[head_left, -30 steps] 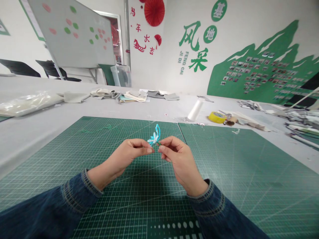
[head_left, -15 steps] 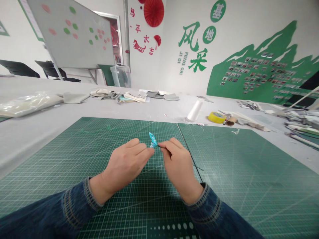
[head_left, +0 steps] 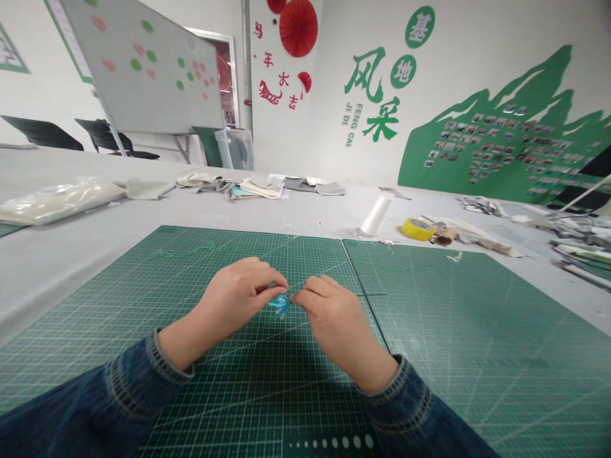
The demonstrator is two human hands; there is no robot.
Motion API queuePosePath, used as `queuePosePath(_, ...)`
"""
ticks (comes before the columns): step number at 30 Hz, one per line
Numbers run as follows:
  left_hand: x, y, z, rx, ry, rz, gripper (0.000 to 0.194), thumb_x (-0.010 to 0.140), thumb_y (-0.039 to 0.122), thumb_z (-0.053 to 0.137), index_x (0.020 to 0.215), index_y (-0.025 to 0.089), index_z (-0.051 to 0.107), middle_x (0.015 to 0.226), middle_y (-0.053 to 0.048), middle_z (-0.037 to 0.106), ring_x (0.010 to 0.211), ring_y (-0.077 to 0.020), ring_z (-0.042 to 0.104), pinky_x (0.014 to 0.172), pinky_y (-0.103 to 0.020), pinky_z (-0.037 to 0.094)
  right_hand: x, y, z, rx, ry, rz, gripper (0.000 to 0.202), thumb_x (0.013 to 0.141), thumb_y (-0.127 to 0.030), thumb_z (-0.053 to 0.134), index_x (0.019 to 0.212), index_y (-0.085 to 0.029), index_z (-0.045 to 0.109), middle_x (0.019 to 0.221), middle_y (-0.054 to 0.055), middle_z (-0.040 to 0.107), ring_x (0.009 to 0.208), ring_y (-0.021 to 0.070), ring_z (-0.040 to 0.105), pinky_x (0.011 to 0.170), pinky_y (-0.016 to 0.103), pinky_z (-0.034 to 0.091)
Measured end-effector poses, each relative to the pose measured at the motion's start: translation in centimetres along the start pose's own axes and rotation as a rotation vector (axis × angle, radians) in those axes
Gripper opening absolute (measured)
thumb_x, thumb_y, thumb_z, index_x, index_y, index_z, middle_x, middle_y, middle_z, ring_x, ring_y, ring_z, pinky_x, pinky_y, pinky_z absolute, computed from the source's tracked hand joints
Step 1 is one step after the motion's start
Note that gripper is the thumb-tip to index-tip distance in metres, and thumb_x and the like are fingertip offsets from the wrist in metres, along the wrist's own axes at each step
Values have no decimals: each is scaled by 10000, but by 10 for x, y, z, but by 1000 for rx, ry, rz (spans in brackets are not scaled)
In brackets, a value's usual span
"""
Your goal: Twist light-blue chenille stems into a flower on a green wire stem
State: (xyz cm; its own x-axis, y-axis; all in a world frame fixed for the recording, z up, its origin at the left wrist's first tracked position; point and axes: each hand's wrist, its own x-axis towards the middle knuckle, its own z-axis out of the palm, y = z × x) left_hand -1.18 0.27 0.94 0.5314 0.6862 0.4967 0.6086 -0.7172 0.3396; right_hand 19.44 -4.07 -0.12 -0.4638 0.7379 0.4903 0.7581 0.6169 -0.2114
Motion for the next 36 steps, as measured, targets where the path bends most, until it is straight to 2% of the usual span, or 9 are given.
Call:
queuePosePath(6,5,-13,-5,-490,-204,-360,147,808,353,703,800,213,748,554,42,523,530,-118,451,525,-249,334,4,0,-4,503,34,135,218,911,-102,578,885,-243,742,821,9,649,783,165,596,713,313,467)
queuePosePath(10,4,-15,1,-824,-152,-405,105,791,290,695,800,186,702,743,0,644,703,-141,558,666,-275,423,7,-1,-7,739,86,330,181,820,-88,663,817,-244,755,759,-9,642,727,154,581,670,307,430)
queuePosePath(12,3,-14,7,-939,-125,-435,106,783,286,696,786,182,674,749,0,634,700,-137,547,663,-275,420,7,-1,-6,840,101,391,145,797,-114,686,795,-240,759,753,-8,647,738,155,573,690,314,420)
queuePosePath(18,1,-8,20,-1040,-147,-522,175,788,321,699,753,183,596,585,67,444,515,-84,320,504,-232,242,6,-3,1,1372,126,664,71,752,-231,730,797,-198,684,653,-24,618,541,96,470,509,239,328)
queuePosePath(22,1,2,25,-933,-125,-430,162,798,300,694,727,175,619,672,27,575,627,-114,478,601,-254,378,8,-5,1,1507,168,755,180,707,-256,753,818,-189,629,650,-29,604,486,71,442,441,205,224)
queuePosePath(26,-2,10,27,-649,-92,-266,123,852,248,643,755,177,674,726,-5,661,690,-146,568,652,-280,440,7,-2,4,1420,214,784,190,724,-243,714,889,-193,633,658,-33,589,481,81,462,427,205,233)
queuePosePath(29,-7,13,23,-247,4,-23,142,919,215,580,840,198,697,744,-12,672,703,-153,568,661,-288,436,5,0,8,1068,235,749,64,791,-211,645,852,-195,649,658,-24,585,500,111,491,461,246,338)
queuePosePath(32,-11,15,17,172,98,252,179,957,178,523,906,187,694,712,-21,632,676,-167,499,660,-313,417,3,-1,8,548,276,520,115,853,-133,580,831,-206,668,766,18,623,676,168,574,624,310,444)
queuePosePath(36,-13,18,9,415,131,409,180,947,99,502,950,139,678,695,-23,587,643,-179,436,619,-324,402,-1,-5,6,187,166,270,227,934,-90,484,897,-200,679,863,50,625,783,187,584,721,324,448)
